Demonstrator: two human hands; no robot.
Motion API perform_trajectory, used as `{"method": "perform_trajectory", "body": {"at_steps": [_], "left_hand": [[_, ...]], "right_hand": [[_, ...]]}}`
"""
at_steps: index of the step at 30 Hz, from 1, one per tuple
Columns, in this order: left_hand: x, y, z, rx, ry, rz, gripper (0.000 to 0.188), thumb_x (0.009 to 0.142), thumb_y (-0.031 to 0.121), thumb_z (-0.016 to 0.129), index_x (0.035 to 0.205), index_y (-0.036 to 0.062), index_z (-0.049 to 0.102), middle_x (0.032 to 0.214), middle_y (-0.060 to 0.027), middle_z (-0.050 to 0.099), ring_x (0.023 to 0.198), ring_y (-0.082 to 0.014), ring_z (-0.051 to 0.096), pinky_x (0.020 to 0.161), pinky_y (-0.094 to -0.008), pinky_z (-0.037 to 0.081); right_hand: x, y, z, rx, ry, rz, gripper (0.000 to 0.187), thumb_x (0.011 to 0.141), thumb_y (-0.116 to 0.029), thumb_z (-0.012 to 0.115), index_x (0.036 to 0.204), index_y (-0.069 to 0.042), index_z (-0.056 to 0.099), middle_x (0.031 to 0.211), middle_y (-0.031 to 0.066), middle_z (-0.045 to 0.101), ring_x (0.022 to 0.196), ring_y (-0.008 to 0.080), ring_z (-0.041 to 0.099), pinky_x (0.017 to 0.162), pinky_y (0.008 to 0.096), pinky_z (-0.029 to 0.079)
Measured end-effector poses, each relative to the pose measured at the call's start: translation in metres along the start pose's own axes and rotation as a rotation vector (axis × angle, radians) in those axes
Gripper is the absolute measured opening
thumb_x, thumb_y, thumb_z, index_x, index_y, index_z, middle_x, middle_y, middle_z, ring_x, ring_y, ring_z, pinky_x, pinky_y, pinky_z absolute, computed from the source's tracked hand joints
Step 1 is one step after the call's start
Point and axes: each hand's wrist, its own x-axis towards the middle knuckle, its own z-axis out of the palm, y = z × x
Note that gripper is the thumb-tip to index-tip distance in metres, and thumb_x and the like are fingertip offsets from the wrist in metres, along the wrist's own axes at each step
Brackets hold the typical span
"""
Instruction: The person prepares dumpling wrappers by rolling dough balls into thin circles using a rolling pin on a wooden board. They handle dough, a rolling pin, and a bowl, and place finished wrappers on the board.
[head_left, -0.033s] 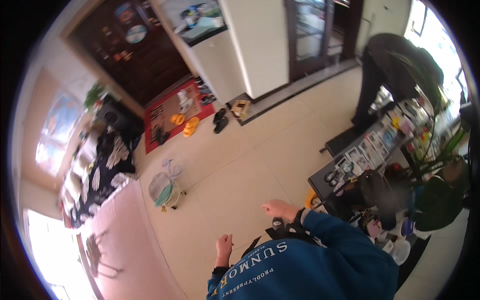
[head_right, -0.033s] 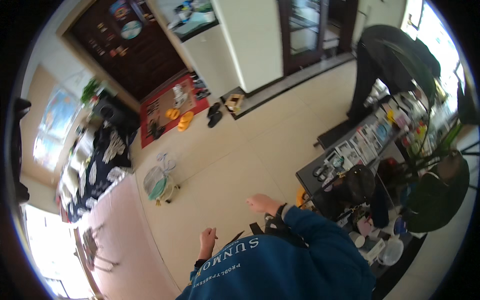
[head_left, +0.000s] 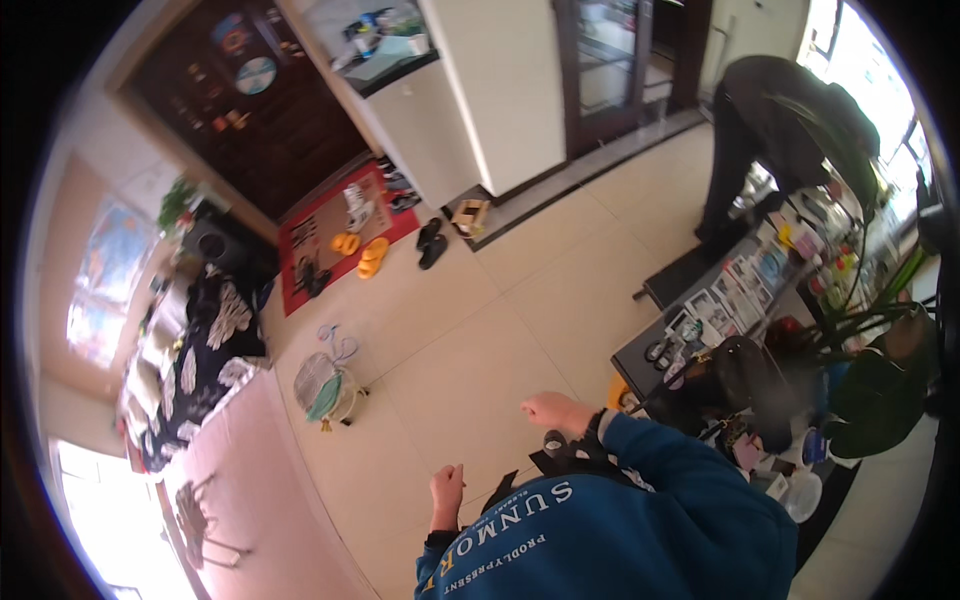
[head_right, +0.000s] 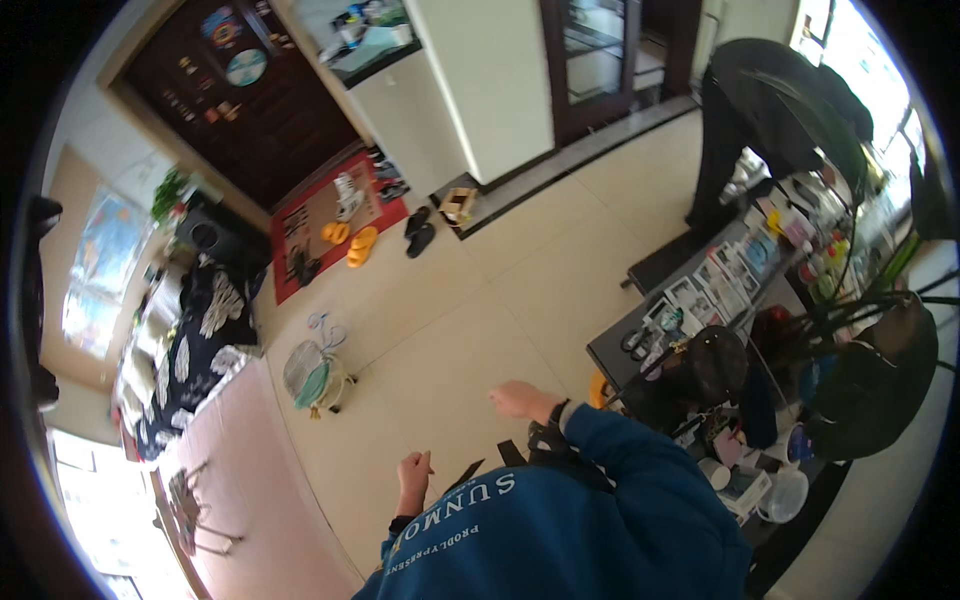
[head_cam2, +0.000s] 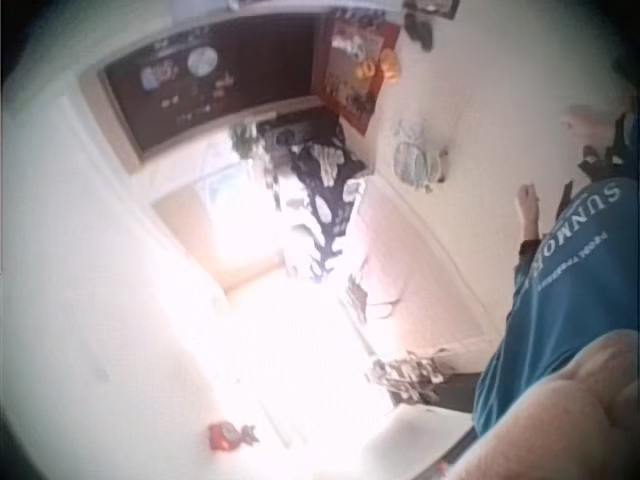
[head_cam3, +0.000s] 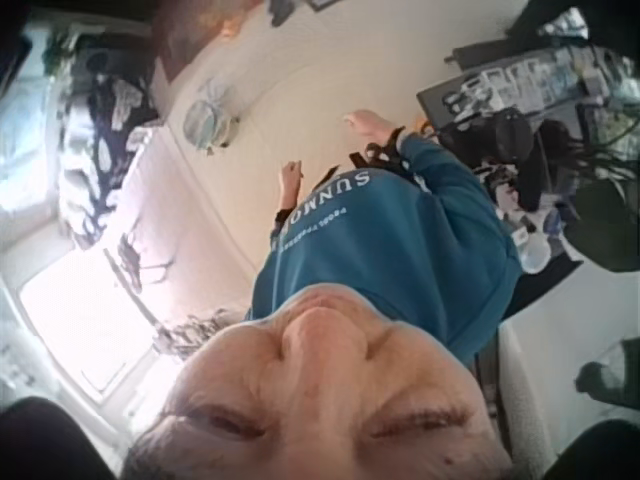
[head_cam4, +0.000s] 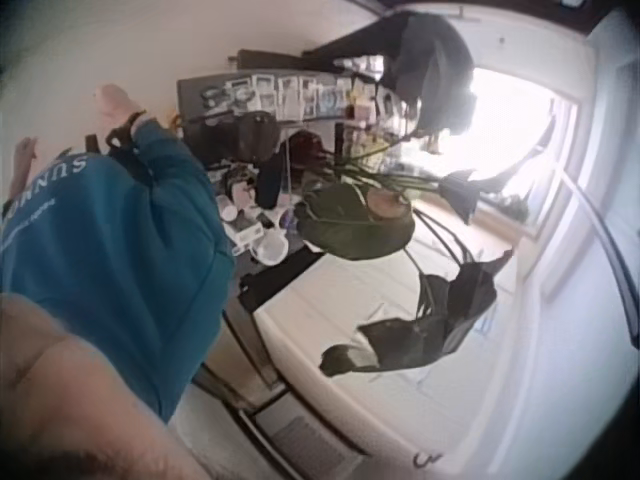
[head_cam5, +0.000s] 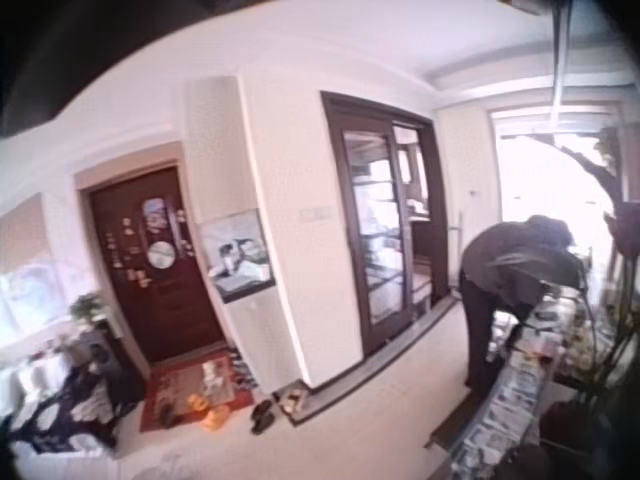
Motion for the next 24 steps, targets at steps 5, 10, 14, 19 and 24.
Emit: {"method": "perform_trajectory", "body": {"at_steps": [5,10,14,19,24], "left_hand": [[0.112,0.076,0.003,-0.302,-0.118,-0.078,0.033,0.087,0.02,0.057,0.061,-0.0007,0.054,0.052,-0.0094,0.053,0.051,-0.0138,0.051,0.051,-0.0318,0.04],[0.251,0.133,0.007,-0.106,-0.179,0.433,0.035,0.091,0.017,0.053,0.059,0.0044,0.047,0.055,-0.0039,0.046,0.052,-0.0141,0.044,0.054,-0.031,0.039],[0.352,0.2,0.016,-0.744,-0.443,-0.01,0.028,0.092,0.017,0.054,0.067,0.0052,0.05,0.056,-0.0032,0.049,0.052,-0.0148,0.048,0.056,-0.0298,0.043],[0.461,0.283,0.011,-0.679,-0.621,0.008,0.024,0.092,0.016,0.055,0.07,0.0053,0.052,0.058,-0.0035,0.051,0.053,-0.0141,0.051,0.057,-0.0287,0.045],[0.535,0.344,0.052,-0.677,-0.829,-0.011,0.024,0.092,0.016,0.054,0.07,0.0051,0.053,0.06,-0.0043,0.052,0.055,-0.0142,0.05,0.059,-0.0288,0.046]], "right_hand": [[0.084,0.01,-0.063,0.166,0.021,0.127,0.018,0.078,-0.015,0.054,0.091,-0.006,0.065,0.08,0.0196,0.064,0.073,0.0388,0.06,0.064,0.0471,0.046],[0.184,0.026,-0.109,0.197,0.26,0.163,0.009,0.077,-0.01,0.058,0.083,-0.005,0.062,0.064,0.0131,0.057,0.058,0.0236,0.059,0.054,0.038,0.044],[0.255,0.043,-0.161,0.706,0.411,0.274,0.018,0.08,-0.009,0.061,0.095,0.002,0.063,0.068,0.0069,0.062,0.059,0.0162,0.06,0.058,0.0298,0.05],[0.306,0.052,-0.225,1.15,0.61,0.456,0.018,0.085,-0.011,0.06,0.097,0.002,0.062,0.073,0.0054,0.061,0.063,0.0156,0.059,0.062,0.0282,0.049],[0.339,0.084,-0.267,1.429,0.798,0.317,0.018,0.087,-0.01,0.058,0.1,0.002,0.06,0.076,0.0053,0.058,0.067,0.0152,0.057,0.066,0.0276,0.047]]}}
